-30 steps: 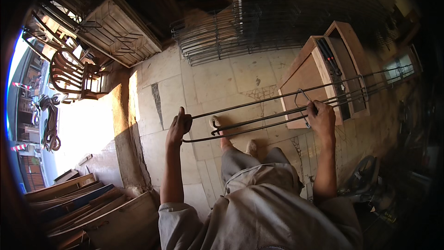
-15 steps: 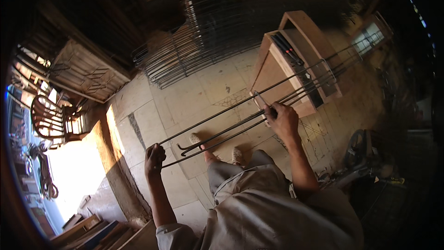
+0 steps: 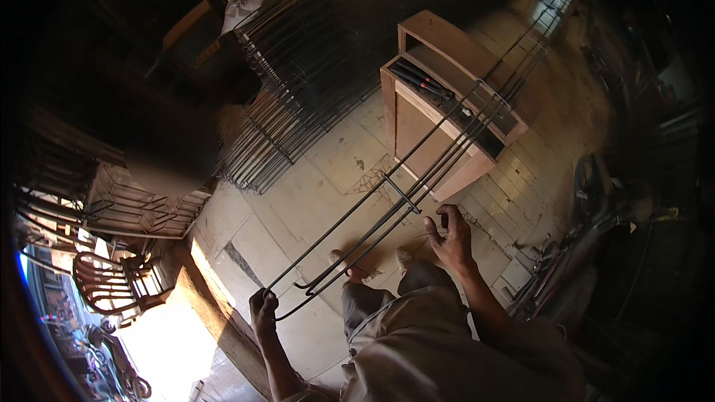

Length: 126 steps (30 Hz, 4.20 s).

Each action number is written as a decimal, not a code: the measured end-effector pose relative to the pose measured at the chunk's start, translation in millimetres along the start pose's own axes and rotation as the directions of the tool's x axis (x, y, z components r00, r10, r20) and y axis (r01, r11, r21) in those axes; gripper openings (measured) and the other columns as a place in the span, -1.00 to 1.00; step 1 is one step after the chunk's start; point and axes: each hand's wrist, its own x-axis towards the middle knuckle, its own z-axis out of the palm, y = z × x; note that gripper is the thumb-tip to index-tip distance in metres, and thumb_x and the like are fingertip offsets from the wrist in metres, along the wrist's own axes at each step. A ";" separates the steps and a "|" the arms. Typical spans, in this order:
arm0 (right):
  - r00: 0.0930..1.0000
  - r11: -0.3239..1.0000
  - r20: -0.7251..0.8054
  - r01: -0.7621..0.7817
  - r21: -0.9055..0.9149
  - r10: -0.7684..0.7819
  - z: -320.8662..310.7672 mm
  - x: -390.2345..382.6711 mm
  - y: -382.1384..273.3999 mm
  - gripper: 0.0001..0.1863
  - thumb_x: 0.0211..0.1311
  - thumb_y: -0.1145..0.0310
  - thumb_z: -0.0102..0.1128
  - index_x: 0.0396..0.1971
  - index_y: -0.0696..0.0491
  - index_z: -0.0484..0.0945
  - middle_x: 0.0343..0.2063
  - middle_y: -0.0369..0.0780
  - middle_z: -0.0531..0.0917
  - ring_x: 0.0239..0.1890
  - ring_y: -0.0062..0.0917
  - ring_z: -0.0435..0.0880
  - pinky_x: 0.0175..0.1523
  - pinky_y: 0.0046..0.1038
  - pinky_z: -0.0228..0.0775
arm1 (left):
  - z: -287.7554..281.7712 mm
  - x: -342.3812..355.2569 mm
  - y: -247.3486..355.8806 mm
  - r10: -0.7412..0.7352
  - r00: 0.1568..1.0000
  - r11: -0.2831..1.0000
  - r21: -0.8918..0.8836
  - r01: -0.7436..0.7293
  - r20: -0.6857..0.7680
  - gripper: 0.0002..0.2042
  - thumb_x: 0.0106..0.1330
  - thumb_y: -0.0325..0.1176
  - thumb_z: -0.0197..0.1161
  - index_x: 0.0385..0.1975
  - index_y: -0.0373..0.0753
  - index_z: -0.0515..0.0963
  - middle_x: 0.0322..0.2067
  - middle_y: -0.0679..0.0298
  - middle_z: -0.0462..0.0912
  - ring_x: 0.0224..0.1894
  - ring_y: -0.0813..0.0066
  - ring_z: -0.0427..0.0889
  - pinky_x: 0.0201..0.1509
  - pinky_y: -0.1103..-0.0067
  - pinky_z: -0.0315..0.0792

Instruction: The person positions and cuts sections of a long metal wire frame with a pair of pliers.

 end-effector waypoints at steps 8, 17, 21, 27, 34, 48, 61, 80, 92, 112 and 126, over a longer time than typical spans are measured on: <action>0.934 0.953 -0.204 -0.303 -0.025 0.292 0.4 -86.9 -4.8 -0.72 0.16 0.32 0.26 -0.30 0.11 0.36 -0.70 -0.21 0.33 -0.67 -0.49 0.30 -0.52 -0.42 0.23 | -4.1 6.0 -42.4 -0.001 0.994 0.925 -0.377 0.041 0.105 -0.60 0.13 -0.06 0.33 -0.64 -0.16 0.28 -0.68 0.51 0.16 -0.63 0.72 0.09 -0.57 0.67 -0.02; 0.819 0.828 -0.315 -0.541 -0.144 0.480 85.6 -144.6 -147.9 -0.23 0.08 0.01 0.28 0.10 0.22 0.17 -0.42 0.00 0.46 -0.35 -0.19 0.50 -0.21 -0.23 0.37 | -40.0 54.5 4.1 -0.084 0.749 0.980 -0.082 0.182 0.658 -0.64 0.25 -0.05 0.21 -0.27 -0.26 0.42 -0.50 0.39 0.41 -0.46 0.66 0.33 -0.37 0.67 0.25; 0.748 0.776 -0.212 -0.615 0.135 0.629 78.9 -170.7 -247.6 -0.46 0.26 0.09 0.11 0.06 0.17 0.25 -0.36 -0.01 0.50 -0.35 -0.30 0.53 -0.23 -0.32 0.36 | -61.8 61.0 7.2 0.171 0.819 0.985 -0.106 -0.135 0.549 -0.54 0.27 -0.03 0.18 -0.06 -0.30 0.37 -0.31 0.26 0.47 -0.31 0.54 0.41 -0.23 0.59 0.32; 0.986 0.863 -0.049 -0.112 0.493 0.156 147.0 -182.9 -326.2 -0.77 0.36 0.31 -0.08 -0.11 0.12 0.37 -0.27 -0.25 0.49 -0.34 -0.61 0.40 -0.30 -0.56 0.30 | -86.2 51.1 46.1 0.394 0.367 0.919 -0.355 -0.171 0.843 -0.36 0.28 0.04 0.08 0.14 -0.40 0.22 0.01 0.03 0.42 0.07 0.26 0.41 0.17 0.41 0.26; 0.869 0.610 0.247 -0.480 0.631 0.428 219.1 -119.6 -363.7 -0.67 0.33 0.24 0.00 -0.06 0.16 0.41 -0.27 -0.11 0.57 -0.19 -0.34 0.57 -0.08 -0.35 0.41 | -86.9 98.9 83.7 0.176 0.499 0.983 -0.175 -0.050 0.848 -0.43 0.45 0.07 -0.33 -0.06 -0.36 0.43 -0.17 0.06 0.57 -0.16 0.31 0.56 -0.09 0.48 0.43; 0.778 0.592 -0.188 -0.589 -0.550 0.599 247.8 -107.5 -332.9 -0.35 0.12 0.31 0.02 0.17 0.36 0.18 -0.18 0.01 0.54 -0.16 -0.23 0.57 0.12 -0.16 0.21 | -57.0 318.7 99.6 -0.014 0.803 0.578 -0.651 0.493 0.596 -0.70 0.42 -0.01 -0.06 -0.51 -0.03 0.31 -0.75 0.48 0.10 -0.80 0.70 0.02 -0.65 0.66 0.09; 0.490 0.309 -0.496 -0.861 -0.404 0.717 293.8 -84.9 -353.2 -0.72 0.01 0.48 0.06 -0.21 0.19 0.41 -0.56 -0.13 0.58 -0.40 -0.37 0.62 -0.08 -0.23 0.30 | 9.6 293.2 129.9 -0.172 0.384 0.671 -0.178 0.720 0.907 -0.67 0.44 -0.04 -0.11 -0.54 -0.07 0.30 -0.75 0.48 0.11 -0.80 0.69 0.01 -0.56 0.66 0.09; 0.350 0.176 -0.799 -0.937 -0.303 0.489 337.1 -81.4 -307.7 -0.73 0.19 0.19 0.13 -0.62 0.00 0.41 -0.95 -0.20 0.42 -0.89 -0.40 0.44 -0.59 -0.36 0.26 | 4.6 314.2 93.5 -0.298 0.174 0.675 0.078 0.734 0.939 -0.65 0.42 0.00 -0.08 -0.55 -0.07 0.30 -0.74 0.47 0.09 -0.75 0.66 0.00 -0.54 0.62 0.05; 0.280 0.285 -0.725 -0.951 -0.120 0.629 333.9 -76.4 -315.4 -0.69 0.25 0.22 0.03 -0.61 0.10 0.46 -0.87 -0.07 0.47 -0.80 -0.16 0.47 -0.53 -0.18 0.31 | 179.8 236.7 44.5 -0.090 0.224 0.995 0.076 0.071 0.970 -0.44 0.29 0.21 -0.02 -0.26 -0.27 0.52 -0.50 0.34 0.53 -0.68 0.69 0.14 -0.61 0.70 0.07; 0.270 0.297 -0.753 -0.949 -0.104 0.600 346.4 -73.0 -317.9 -0.66 0.24 0.19 0.04 -0.64 0.09 0.48 -0.87 -0.09 0.47 -0.79 -0.17 0.49 -0.56 -0.16 0.32 | 164.4 200.6 31.6 -0.147 0.071 0.696 0.052 0.716 0.987 -0.59 0.37 0.09 -0.04 -0.60 -0.05 0.22 -0.72 0.47 0.11 -0.70 0.64 0.04 -0.62 0.66 -0.03; 0.298 0.261 -0.738 -0.950 -0.169 0.606 355.6 -78.0 -317.1 -0.69 0.25 0.19 0.02 -0.59 0.06 0.48 -0.88 -0.13 0.48 -0.83 -0.29 0.48 -0.43 -0.25 0.34 | 145.6 206.6 22.8 -0.178 0.116 0.770 0.065 0.635 0.977 -0.65 0.39 0.03 -0.03 -0.52 -0.09 0.34 -0.68 0.48 0.26 -0.69 0.68 0.19 -0.64 0.69 0.08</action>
